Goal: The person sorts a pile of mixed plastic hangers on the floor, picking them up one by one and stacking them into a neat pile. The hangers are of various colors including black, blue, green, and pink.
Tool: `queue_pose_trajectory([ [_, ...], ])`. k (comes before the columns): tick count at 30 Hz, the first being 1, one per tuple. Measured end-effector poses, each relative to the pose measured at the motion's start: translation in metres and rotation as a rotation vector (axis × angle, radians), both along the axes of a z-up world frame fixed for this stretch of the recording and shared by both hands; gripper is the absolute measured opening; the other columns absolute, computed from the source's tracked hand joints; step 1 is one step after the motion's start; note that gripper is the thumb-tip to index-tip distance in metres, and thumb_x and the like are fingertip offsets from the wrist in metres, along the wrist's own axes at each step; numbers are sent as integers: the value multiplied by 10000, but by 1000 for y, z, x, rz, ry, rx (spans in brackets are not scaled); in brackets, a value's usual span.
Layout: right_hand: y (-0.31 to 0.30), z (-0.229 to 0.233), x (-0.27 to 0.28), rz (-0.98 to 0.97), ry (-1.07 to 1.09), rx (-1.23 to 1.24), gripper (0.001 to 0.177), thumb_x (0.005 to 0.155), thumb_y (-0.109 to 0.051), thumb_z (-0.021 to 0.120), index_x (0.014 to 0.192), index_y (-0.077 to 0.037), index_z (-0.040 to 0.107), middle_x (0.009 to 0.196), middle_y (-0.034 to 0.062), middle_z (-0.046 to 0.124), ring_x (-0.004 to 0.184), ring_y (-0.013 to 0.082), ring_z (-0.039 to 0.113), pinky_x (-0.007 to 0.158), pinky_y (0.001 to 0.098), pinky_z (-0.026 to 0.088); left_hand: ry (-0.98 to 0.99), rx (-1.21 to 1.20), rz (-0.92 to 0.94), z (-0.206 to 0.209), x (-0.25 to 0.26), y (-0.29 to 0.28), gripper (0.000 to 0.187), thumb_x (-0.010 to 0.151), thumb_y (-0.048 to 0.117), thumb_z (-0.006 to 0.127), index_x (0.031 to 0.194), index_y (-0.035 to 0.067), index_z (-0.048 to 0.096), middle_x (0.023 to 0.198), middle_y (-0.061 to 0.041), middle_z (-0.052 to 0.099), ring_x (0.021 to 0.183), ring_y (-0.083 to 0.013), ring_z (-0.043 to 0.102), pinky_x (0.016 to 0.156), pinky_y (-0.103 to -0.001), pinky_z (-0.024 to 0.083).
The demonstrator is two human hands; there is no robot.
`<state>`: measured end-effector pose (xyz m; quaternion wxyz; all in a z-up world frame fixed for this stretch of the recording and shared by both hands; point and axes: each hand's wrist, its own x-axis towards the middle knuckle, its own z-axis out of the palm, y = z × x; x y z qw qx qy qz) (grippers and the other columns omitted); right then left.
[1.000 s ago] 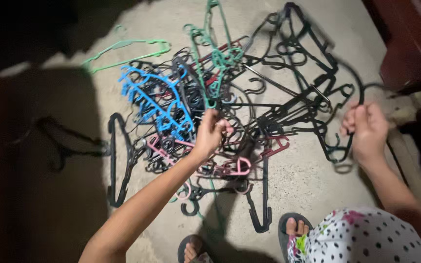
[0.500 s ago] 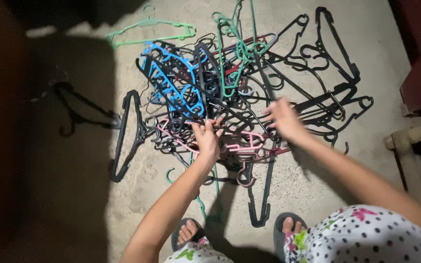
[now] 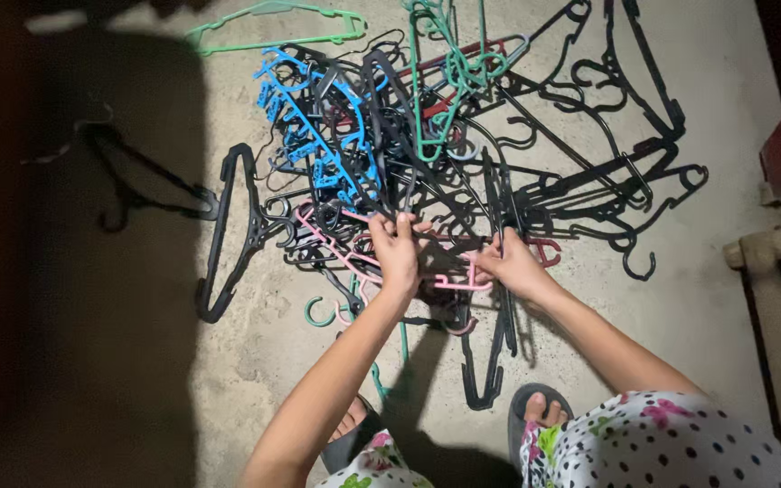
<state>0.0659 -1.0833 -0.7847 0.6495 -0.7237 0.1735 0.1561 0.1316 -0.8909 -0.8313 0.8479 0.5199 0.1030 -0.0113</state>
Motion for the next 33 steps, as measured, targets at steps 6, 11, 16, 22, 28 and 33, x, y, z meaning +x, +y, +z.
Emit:
queue_pose_trajectory([
  [6,3,4,-15,36,-77,-101,333,922,-122,687,1033,-19,391,916,127,741,792,171,696,664,282,583,-246,250,-17,39,26,26,192,1077,146,529,1173,45,397,1019,-98,649,709,-163,710,600,-261,562],
  [11,-23,36,-5,-119,9,-114,360,1036,-460,477,858,-150,523,733,-19,551,635,80,495,523,224,385,-350,275,-62,70,38,40,190,1076,117,558,1195,14,452,1011,-115,669,720,-155,715,650,-258,567],
  [16,-64,70,1,-159,-162,499,617,1009,-725,174,697,-196,237,585,-66,197,447,67,152,350,245,119,-296,279,-173,78,25,38,220,1054,128,576,1210,15,470,1016,-124,706,716,-139,704,613,-248,557],
  [22,-56,84,-6,-170,-158,644,635,1010,-747,254,687,-201,228,561,-69,167,426,58,111,348,237,87,-210,179,-252,86,19,27,214,1039,144,578,1184,25,475,1021,-117,695,701,-141,711,545,-249,537],
  [28,-50,98,-5,-160,-226,660,531,1083,-636,259,792,-196,322,570,-58,191,427,57,132,340,240,102,-190,35,-299,89,20,30,228,1049,182,569,1191,38,464,1060,-116,676,682,-138,678,536,-265,540],
  [33,-31,105,9,-106,-363,437,321,1102,-404,258,1143,-165,469,640,-34,315,445,57,244,347,218,175,-179,-4,-347,90,19,31,272,1063,193,561,1264,41,459,1130,-111,654,783,-155,694,633,-285,578],
])
